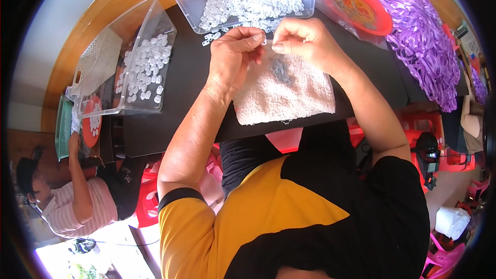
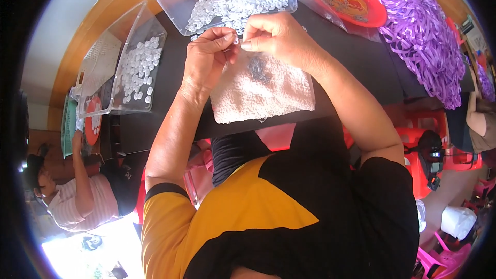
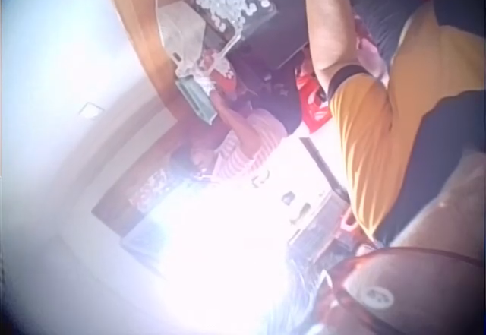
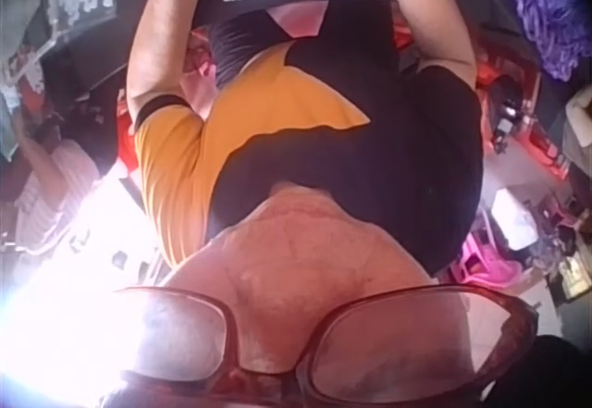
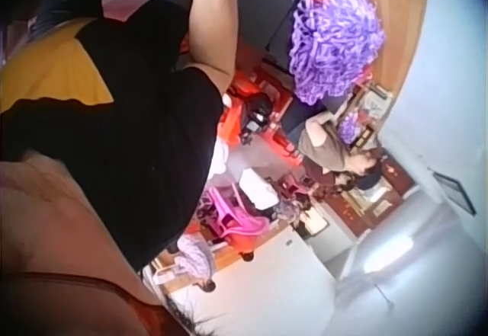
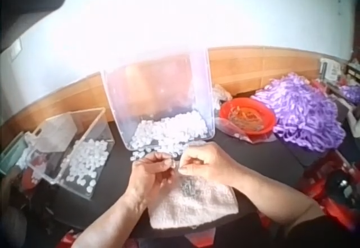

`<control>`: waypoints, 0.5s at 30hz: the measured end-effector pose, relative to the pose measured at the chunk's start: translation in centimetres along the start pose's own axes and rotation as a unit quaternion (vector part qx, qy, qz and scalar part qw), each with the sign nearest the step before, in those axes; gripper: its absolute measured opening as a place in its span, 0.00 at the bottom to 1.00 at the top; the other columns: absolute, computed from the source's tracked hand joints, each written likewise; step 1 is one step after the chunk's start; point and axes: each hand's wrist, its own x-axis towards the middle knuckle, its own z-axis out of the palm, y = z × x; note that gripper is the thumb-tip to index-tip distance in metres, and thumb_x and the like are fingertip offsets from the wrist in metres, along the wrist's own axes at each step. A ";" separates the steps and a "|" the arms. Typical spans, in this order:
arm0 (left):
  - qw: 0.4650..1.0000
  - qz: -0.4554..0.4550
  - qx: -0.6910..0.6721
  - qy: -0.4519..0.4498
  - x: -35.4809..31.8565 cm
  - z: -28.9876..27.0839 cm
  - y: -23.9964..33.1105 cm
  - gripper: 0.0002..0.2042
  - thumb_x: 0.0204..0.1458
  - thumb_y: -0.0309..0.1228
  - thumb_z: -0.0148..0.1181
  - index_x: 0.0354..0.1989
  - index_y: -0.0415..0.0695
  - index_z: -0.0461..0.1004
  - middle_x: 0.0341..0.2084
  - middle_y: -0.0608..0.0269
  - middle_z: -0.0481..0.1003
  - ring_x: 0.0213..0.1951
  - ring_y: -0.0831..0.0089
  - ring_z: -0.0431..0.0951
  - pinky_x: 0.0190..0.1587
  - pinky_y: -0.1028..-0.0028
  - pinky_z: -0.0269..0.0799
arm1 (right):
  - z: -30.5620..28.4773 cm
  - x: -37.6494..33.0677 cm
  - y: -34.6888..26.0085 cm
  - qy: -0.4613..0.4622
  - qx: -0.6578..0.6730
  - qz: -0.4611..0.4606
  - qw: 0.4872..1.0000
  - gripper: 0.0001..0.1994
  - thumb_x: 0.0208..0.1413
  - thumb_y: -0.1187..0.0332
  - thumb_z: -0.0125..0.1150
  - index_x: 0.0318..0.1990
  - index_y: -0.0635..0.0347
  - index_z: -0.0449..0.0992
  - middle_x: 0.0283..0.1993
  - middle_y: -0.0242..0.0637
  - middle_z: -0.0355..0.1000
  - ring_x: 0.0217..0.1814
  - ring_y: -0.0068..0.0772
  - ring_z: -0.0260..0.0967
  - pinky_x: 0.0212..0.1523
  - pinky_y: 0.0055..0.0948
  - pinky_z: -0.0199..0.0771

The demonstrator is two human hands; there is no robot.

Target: Assembling small white plastic components at a workstation.

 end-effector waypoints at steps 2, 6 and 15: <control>1.000 0.001 -0.003 0.004 0.0 -0.1 -0.1 0.05 0.54 0.21 0.60 0.37 0.33 0.76 0.29 0.60 0.76 0.28 0.72 0.75 0.29 0.75 0.70 | 0.4 -0.2 -0.4 -0.033 0.006 0.004 0.999 0.06 0.51 0.72 0.65 0.29 0.64 0.74 0.24 0.32 0.72 0.30 0.18 0.68 0.34 0.25 0.68; 1.000 0.004 0.014 0.005 -0.2 0.1 0.0 0.05 0.55 0.23 0.59 0.38 0.35 0.75 0.29 0.60 0.76 0.28 0.72 0.75 0.30 0.75 0.69 | 0.7 -0.3 -0.8 -0.055 -0.012 0.012 0.998 0.06 0.51 0.72 0.65 0.29 0.63 0.74 0.24 0.30 0.72 0.29 0.17 0.66 0.32 0.23 0.66; 0.999 0.012 -0.007 0.032 -0.2 0.4 -0.4 0.04 0.53 0.21 0.61 0.36 0.34 0.76 0.27 0.60 0.76 0.27 0.74 0.75 0.29 0.76 0.70 | 0.8 -0.2 0.2 -0.035 0.066 0.022 0.997 0.06 0.52 0.73 0.64 0.29 0.63 0.74 0.26 0.26 0.70 0.30 0.14 0.64 0.33 0.19 0.65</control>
